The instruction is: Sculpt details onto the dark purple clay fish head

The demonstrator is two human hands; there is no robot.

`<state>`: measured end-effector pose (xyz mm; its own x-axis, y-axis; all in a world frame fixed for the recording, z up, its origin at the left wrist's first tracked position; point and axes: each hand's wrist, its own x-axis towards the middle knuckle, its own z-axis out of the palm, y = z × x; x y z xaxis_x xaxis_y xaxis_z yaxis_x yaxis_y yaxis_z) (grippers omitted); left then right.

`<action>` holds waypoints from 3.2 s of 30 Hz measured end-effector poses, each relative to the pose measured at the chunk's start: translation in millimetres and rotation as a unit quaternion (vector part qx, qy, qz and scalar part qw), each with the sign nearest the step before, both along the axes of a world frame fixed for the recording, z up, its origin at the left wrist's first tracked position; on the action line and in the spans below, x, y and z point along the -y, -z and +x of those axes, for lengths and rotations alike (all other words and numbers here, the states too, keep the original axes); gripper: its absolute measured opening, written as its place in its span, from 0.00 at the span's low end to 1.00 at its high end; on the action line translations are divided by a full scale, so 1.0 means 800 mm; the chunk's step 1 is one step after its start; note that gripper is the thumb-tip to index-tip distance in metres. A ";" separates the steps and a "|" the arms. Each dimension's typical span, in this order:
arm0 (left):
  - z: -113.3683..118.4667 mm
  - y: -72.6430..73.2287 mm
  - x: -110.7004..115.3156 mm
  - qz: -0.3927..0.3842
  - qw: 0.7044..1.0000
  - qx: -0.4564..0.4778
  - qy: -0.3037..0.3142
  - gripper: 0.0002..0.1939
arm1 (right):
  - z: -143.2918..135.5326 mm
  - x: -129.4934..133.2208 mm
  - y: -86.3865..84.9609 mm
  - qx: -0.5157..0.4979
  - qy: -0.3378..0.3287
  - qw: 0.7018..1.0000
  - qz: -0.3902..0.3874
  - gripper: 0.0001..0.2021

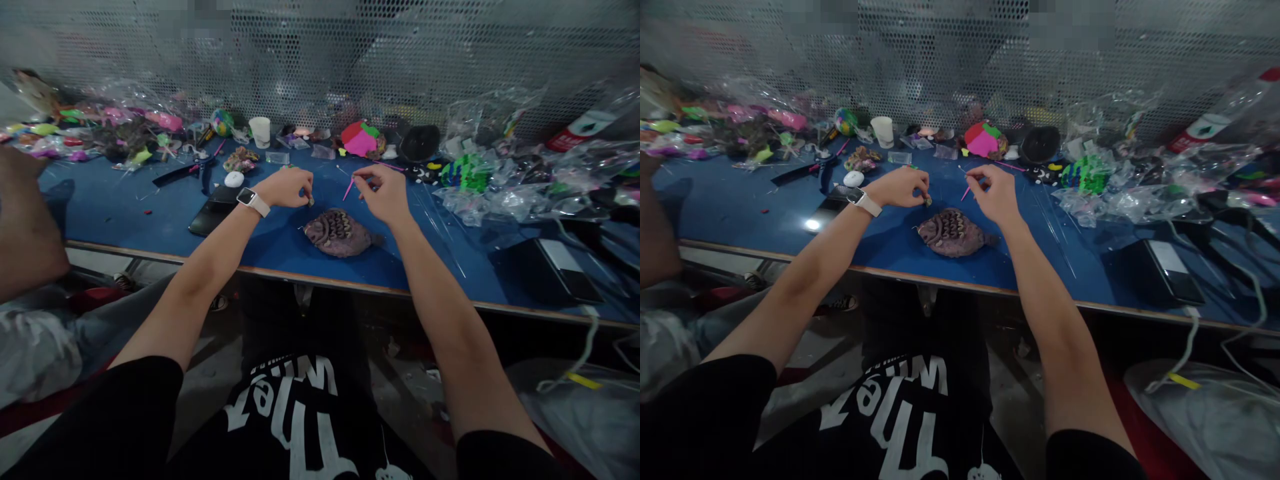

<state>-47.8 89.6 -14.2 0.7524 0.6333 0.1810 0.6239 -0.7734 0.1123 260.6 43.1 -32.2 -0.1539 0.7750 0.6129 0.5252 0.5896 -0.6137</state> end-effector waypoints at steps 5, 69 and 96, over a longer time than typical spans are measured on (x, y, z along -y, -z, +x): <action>0.010 0.012 -0.003 0.006 1.000 0.018 -0.013 0.15 | -0.002 0.005 -0.005 0.029 -0.027 0.999 -0.015 0.14; 0.033 0.036 0.004 -0.014 0.998 0.065 0.018 0.14 | -0.023 0.025 -0.014 0.133 -0.145 0.979 -0.051 0.13; 0.058 0.001 0.050 0.112 0.973 0.199 0.021 0.16 | -0.030 0.016 -0.003 -0.149 -0.157 0.968 -0.130 0.31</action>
<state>-1.8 50.0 -15.0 0.6180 0.5151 0.5939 0.5331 -0.8298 0.1650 236.7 30.5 -29.7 -0.2535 0.8523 0.4576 0.1226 0.4975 -0.8587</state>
